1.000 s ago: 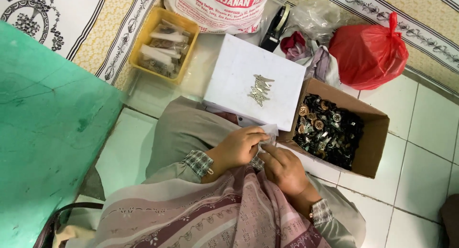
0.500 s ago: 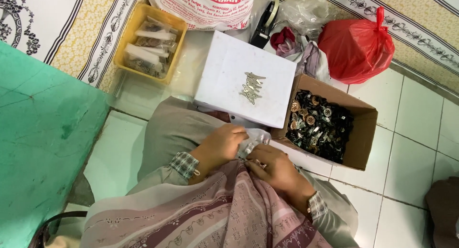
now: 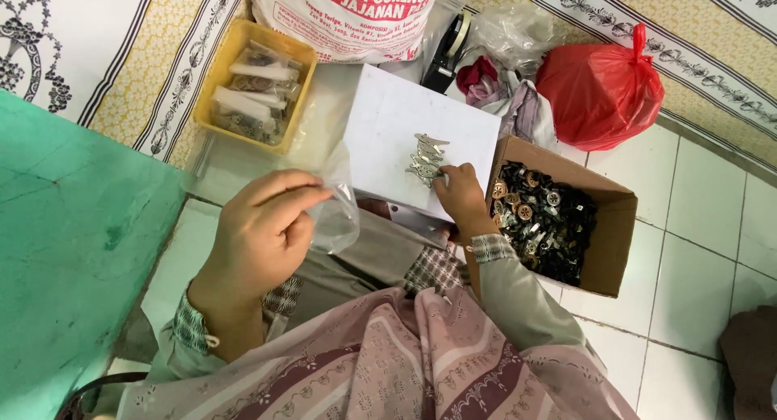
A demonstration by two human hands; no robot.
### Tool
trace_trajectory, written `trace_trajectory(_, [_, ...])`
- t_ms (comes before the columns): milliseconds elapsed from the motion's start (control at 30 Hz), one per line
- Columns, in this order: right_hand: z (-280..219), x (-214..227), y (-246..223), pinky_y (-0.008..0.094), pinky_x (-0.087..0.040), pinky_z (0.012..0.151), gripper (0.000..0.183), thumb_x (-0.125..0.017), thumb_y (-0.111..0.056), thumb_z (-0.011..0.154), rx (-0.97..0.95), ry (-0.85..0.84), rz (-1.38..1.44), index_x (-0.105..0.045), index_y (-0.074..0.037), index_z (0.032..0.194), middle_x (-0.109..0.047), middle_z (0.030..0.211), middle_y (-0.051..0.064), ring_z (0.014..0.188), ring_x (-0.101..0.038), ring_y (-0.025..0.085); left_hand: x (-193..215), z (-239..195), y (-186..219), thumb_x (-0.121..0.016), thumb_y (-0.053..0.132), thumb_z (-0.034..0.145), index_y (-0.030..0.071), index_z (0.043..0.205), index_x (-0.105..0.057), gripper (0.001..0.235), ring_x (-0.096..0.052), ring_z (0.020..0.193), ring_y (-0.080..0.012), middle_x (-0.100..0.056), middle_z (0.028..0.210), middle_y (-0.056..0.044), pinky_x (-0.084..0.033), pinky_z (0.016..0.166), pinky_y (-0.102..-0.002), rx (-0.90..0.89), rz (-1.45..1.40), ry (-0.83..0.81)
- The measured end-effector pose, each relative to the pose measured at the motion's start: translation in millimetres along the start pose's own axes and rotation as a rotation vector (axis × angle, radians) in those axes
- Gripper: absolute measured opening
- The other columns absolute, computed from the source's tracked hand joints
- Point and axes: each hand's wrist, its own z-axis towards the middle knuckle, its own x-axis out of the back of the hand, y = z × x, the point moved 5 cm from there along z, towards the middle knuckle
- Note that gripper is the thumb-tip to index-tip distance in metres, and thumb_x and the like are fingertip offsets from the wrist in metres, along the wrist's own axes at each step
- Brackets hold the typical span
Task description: The person is sorting small metal decorative items from a cardboard box and placing them into individual small plastic bags for packaging.
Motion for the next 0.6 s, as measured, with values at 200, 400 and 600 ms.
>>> trace_trajectory(200, [7,-19,14,0.033,-0.058,0.084,0.021,-0.068,-0.022,0.095,0.055,0.023,0.115,-0.072,-0.007,0.109,-0.053,0.103,0.007,0.102,-0.063,0.023,-32,-18,-17,-0.054,-0.015,0.075,0.003,0.098,-0.074,0.035,-0.069,0.078,-0.0292,-0.07,0.094,-0.01,-0.059,0.07,-0.035,0.061,-0.094,-0.032])
trace_trajectory(400, [4,-10,9,0.034,-0.057,0.091,0.026,-0.066,-0.022,0.097,0.005,-0.061,0.12,-0.07,-0.008,0.118,-0.057,0.108,0.011,0.108,-0.064,0.025,-94,-35,-20,-0.053,-0.014,0.078,0.001,0.1,-0.071,0.032,-0.07,0.081,-0.03,-0.07,0.095,-0.012,-0.059,0.073,-0.037,0.136,-0.223,-0.135])
trace_trajectory(600, [26,-33,31,0.039,-0.059,0.086,0.021,-0.07,-0.019,0.089,-0.057,-0.127,0.196,-0.075,-0.009,0.107,-0.066,0.101,0.011,0.102,-0.069,0.027,-119,-49,-9,-0.052,-0.011,0.083,-0.002,0.104,-0.071,0.03,-0.071,0.09,-0.0339,-0.07,0.101,-0.016,-0.058,0.079,-0.04,0.188,-0.282,-0.311])
